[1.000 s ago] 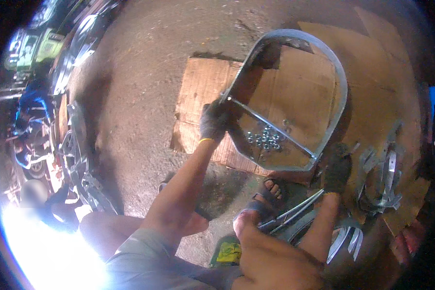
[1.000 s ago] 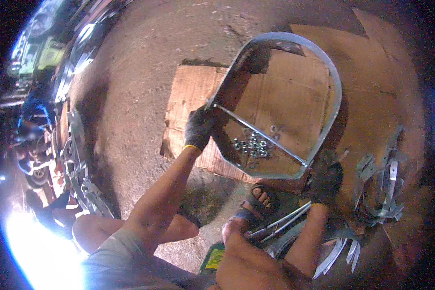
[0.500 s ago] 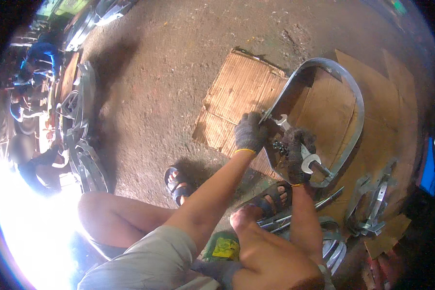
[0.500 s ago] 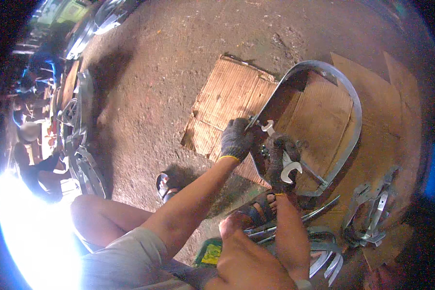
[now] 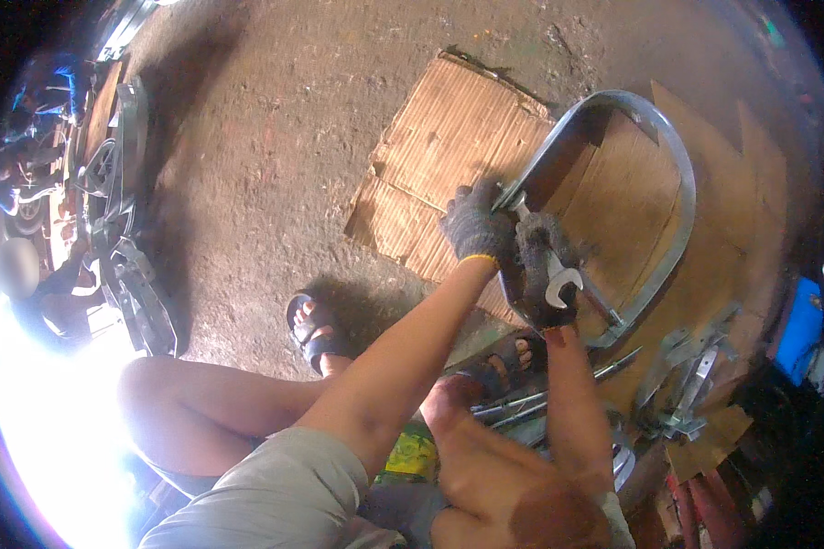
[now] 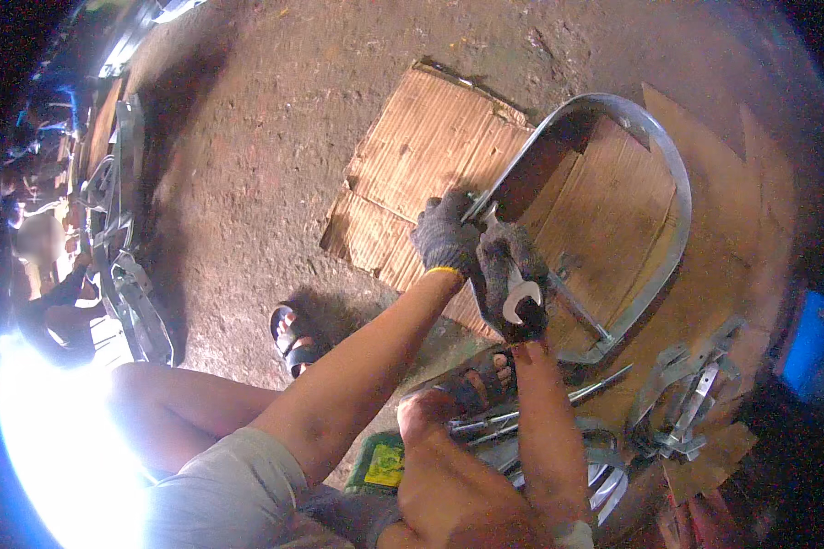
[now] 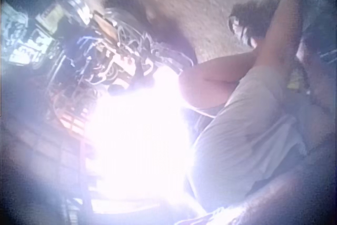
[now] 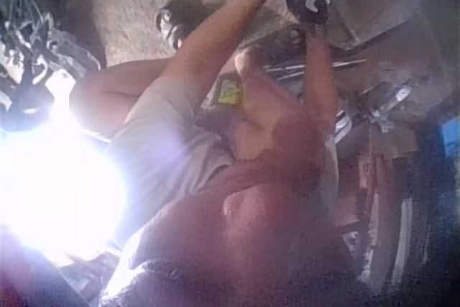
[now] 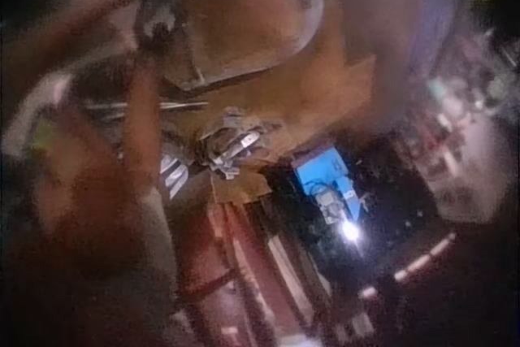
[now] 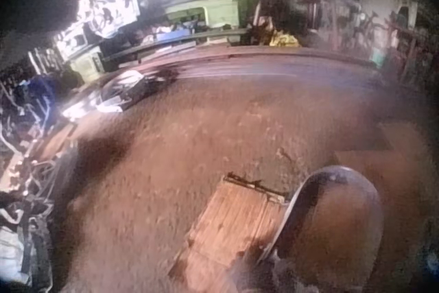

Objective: The person sits on the floor and assembles a metal frame by inserting bolts and tightening nuts with a wrench. They handle multiple nuts and bolts, repeatedly adjusting the frame and tightening connections.

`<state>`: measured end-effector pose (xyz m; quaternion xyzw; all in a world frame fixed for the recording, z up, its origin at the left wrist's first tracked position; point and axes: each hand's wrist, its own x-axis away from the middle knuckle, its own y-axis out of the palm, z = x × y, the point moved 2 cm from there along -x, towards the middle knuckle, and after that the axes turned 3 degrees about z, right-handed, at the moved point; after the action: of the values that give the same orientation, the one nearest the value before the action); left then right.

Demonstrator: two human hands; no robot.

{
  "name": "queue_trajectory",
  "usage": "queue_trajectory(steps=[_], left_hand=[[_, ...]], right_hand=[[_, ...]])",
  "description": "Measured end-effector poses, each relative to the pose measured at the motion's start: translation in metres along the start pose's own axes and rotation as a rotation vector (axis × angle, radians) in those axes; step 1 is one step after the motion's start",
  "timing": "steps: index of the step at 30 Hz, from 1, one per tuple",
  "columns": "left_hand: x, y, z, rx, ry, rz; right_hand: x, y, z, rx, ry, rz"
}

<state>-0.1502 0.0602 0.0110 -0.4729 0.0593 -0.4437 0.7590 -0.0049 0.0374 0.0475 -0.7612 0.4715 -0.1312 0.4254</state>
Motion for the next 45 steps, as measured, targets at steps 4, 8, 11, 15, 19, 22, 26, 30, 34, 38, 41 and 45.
queue_trajectory(steps=[4,8,11,15,19,22,26,30,34,38,41,45], left_hand=[[0.005,0.011,0.001,-0.008,-0.027,0.115],[0.008,0.02,-0.003,-0.055,-0.032,0.112],[0.005,0.021,-0.007,-0.053,-0.03,0.137],[0.009,0.021,0.0,-0.016,-0.003,0.137],[0.006,0.018,-0.002,-0.023,0.023,0.105],[0.002,0.016,-0.01,-0.023,0.025,0.075],[0.005,0.021,0.002,0.012,0.034,0.147],[0.003,0.025,-0.008,-0.007,-0.009,0.151],[0.002,0.024,-0.009,-0.041,0.043,0.195],[0.007,0.017,-0.002,-0.026,0.005,0.112],[0.006,0.019,0.0,-0.008,-0.001,0.111],[0.004,0.022,-0.007,0.023,0.035,0.144]], right_hand=[[-0.026,0.008,0.015,-0.366,0.259,-0.017],[-0.062,-0.012,0.063,-1.212,1.0,0.309],[-0.066,-0.018,0.048,-1.15,0.937,0.49],[-0.032,-0.013,0.014,-0.938,0.754,0.389],[-0.023,0.007,-0.001,-0.328,0.325,0.248],[-0.028,0.015,-0.014,-0.351,0.247,0.162],[-0.025,0.031,0.037,-0.69,0.502,0.156],[-0.071,0.0,0.059,-1.42,1.224,0.557],[-0.048,-0.005,0.048,-1.326,0.993,0.526],[-0.015,0.005,0.006,-0.895,0.756,0.367],[-0.014,0.013,0.002,-0.796,0.606,0.338],[-0.022,0.01,0.001,-0.304,0.185,0.215]])
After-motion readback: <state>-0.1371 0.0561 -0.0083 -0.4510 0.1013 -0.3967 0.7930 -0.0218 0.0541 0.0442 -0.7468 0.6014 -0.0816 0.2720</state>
